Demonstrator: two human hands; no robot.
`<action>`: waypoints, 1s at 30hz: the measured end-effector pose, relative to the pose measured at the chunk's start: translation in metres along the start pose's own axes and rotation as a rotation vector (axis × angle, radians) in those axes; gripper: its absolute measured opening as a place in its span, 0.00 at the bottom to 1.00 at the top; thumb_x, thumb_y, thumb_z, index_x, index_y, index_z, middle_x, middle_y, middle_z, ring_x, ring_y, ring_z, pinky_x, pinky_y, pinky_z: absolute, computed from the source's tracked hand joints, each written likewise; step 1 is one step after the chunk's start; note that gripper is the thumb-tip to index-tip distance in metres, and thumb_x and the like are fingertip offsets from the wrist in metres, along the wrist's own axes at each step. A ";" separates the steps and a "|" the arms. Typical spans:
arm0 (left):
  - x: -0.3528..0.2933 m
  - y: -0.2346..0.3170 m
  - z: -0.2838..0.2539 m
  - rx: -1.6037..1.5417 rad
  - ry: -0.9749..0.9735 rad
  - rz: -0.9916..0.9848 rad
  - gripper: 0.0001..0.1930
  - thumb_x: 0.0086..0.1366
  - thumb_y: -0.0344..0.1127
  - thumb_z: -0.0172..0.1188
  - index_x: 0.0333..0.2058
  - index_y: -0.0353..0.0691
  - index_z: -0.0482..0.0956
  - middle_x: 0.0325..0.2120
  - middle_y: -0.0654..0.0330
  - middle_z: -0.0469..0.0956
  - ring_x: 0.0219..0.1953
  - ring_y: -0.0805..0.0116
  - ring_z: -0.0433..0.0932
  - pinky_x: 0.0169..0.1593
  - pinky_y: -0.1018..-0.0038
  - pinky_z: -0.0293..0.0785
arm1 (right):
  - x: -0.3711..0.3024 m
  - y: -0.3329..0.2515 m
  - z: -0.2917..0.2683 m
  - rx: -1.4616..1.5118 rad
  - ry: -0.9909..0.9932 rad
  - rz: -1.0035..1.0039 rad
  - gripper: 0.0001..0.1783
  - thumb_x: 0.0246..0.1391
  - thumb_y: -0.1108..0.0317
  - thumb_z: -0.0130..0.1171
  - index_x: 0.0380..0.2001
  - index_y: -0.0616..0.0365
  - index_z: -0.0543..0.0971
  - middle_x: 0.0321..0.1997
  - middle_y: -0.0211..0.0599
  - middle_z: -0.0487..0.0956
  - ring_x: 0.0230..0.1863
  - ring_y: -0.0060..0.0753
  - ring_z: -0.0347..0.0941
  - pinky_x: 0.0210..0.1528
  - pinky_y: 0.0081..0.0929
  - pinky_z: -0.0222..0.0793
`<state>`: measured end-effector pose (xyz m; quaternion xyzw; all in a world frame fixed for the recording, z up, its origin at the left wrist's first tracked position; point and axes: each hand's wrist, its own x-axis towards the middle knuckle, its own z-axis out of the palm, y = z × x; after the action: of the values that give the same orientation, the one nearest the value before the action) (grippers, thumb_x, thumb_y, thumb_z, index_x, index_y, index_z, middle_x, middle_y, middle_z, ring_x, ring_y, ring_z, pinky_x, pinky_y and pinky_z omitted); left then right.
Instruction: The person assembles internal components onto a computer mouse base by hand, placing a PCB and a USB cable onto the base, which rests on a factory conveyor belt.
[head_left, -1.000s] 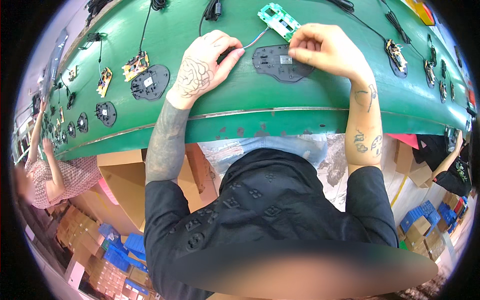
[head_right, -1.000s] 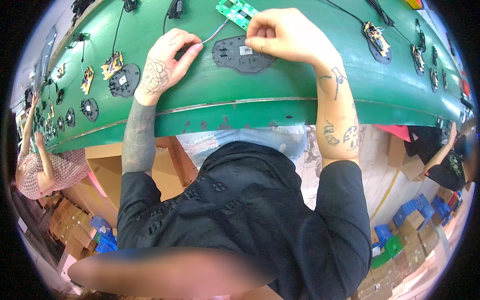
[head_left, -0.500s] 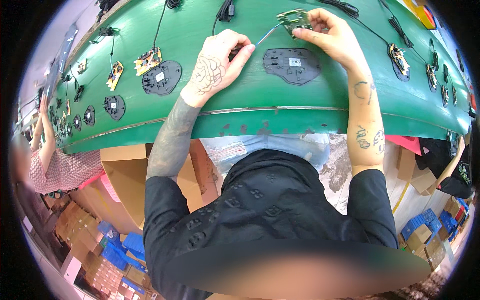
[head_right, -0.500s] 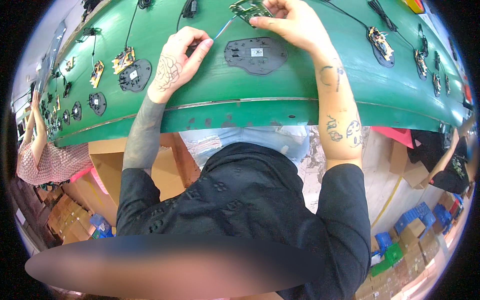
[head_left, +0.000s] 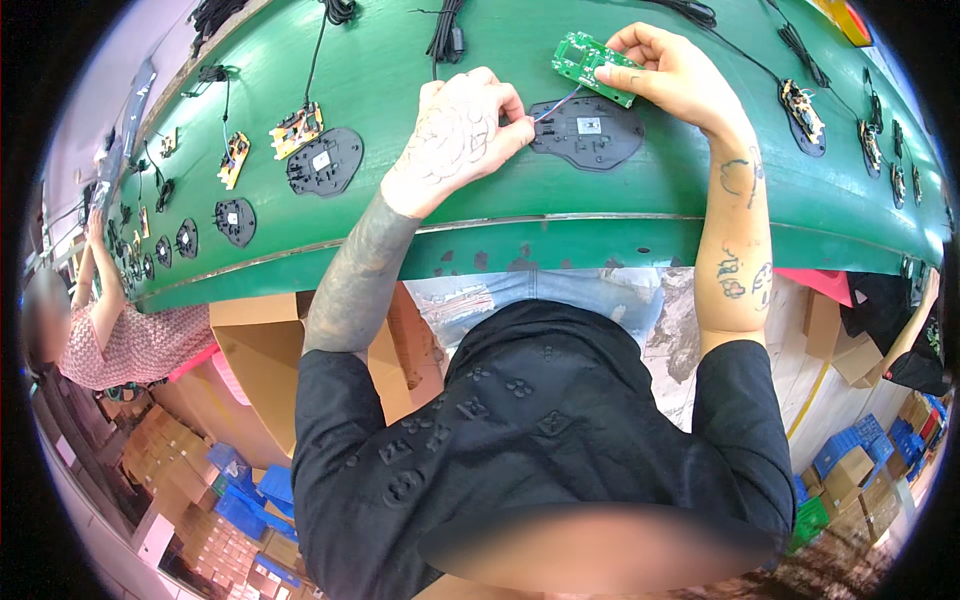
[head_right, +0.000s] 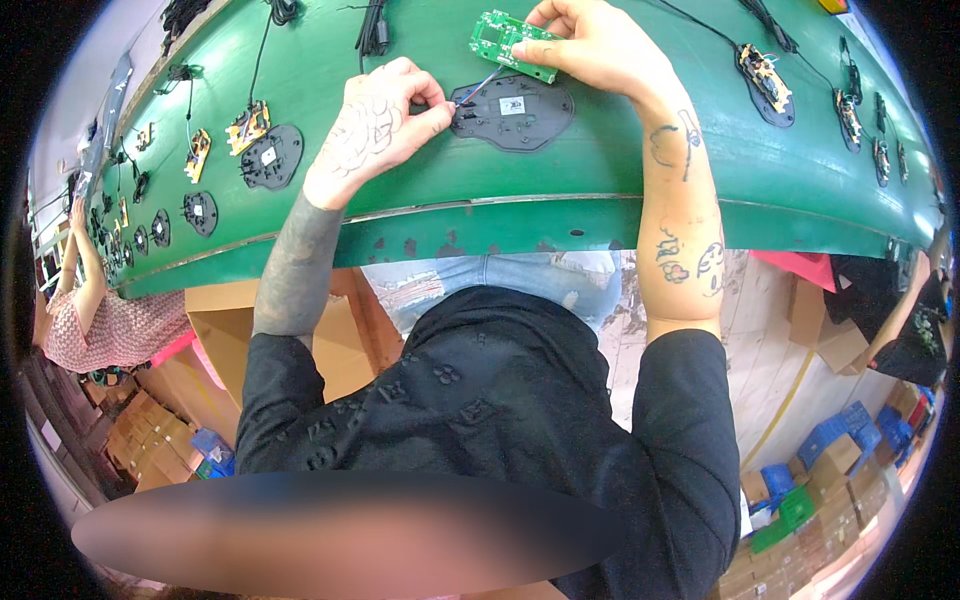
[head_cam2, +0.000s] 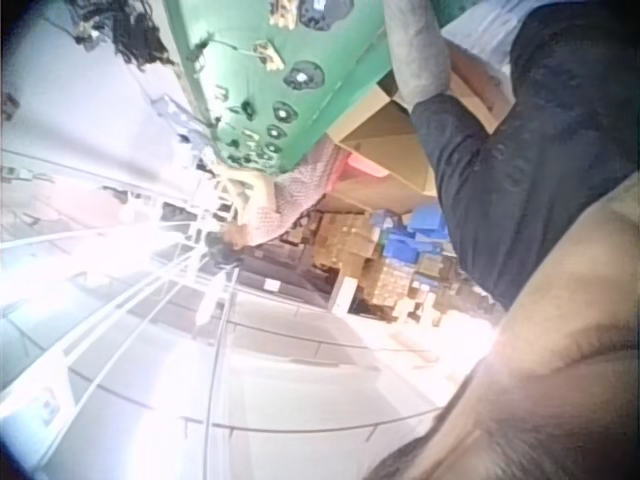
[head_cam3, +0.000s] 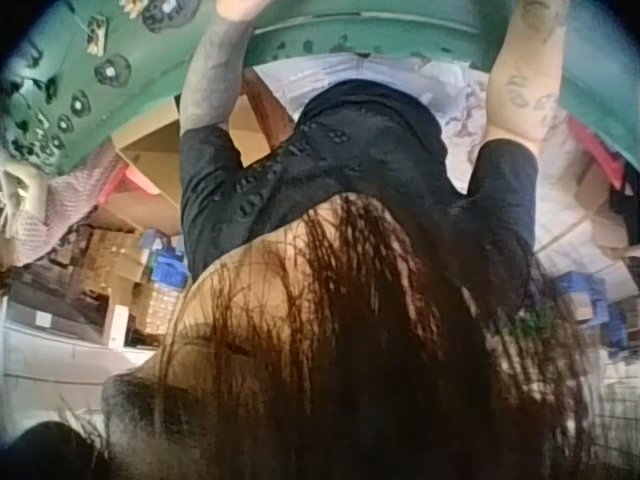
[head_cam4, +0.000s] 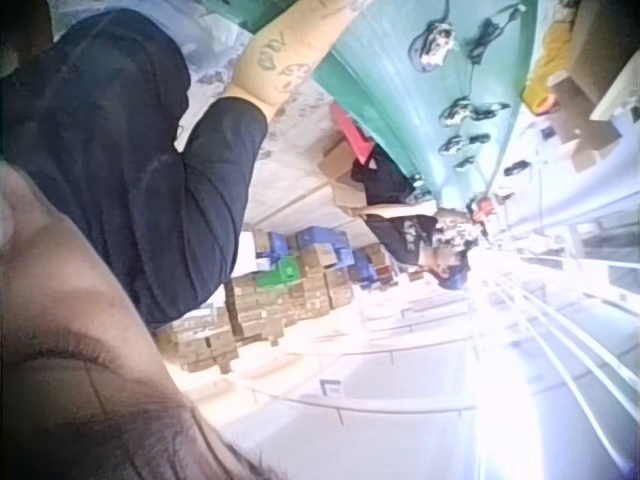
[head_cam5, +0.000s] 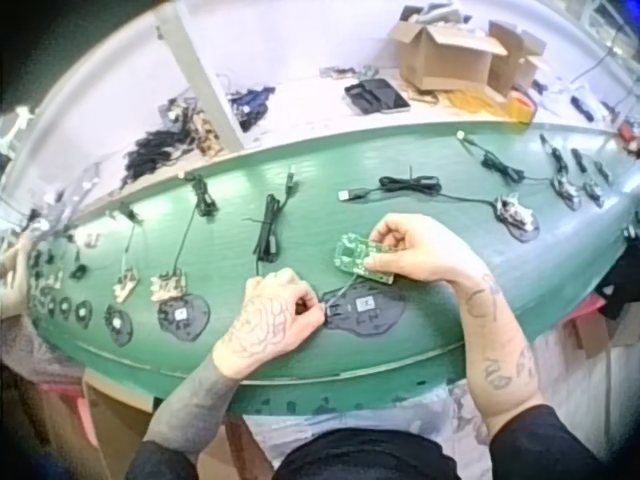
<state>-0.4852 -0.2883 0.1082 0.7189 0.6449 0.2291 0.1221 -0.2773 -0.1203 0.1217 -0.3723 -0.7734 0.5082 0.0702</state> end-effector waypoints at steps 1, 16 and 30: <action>0.002 0.000 0.000 -0.003 -0.002 0.003 0.10 0.59 0.41 0.63 0.29 0.41 0.79 0.26 0.59 0.74 0.28 0.62 0.76 0.36 0.66 0.71 | 0.000 0.000 0.000 -0.059 0.027 0.023 0.21 0.53 0.62 0.69 0.46 0.61 0.77 0.30 0.27 0.79 0.31 0.15 0.72 0.35 0.18 0.68; 0.021 -0.011 -0.002 -0.130 -0.115 0.164 0.13 0.59 0.35 0.61 0.44 0.49 0.83 0.30 0.58 0.74 0.33 0.61 0.77 0.39 0.67 0.73 | -0.006 -0.024 0.005 -0.230 0.238 -0.038 0.20 0.45 0.64 0.71 0.42 0.61 0.81 0.34 0.45 0.83 0.42 0.42 0.81 0.46 0.30 0.74; 0.018 -0.010 0.003 -0.075 -0.170 0.224 0.20 0.62 0.33 0.59 0.54 0.53 0.75 0.39 0.61 0.72 0.47 0.62 0.72 0.54 0.65 0.61 | -0.072 -0.020 0.007 0.136 -0.019 -0.086 0.15 0.54 0.66 0.68 0.45 0.56 0.81 0.35 0.38 0.84 0.36 0.19 0.78 0.46 0.22 0.76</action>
<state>-0.4917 -0.2690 0.1043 0.7980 0.5389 0.2037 0.1768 -0.2390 -0.1764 0.1543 -0.3282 -0.7531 0.5595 0.1095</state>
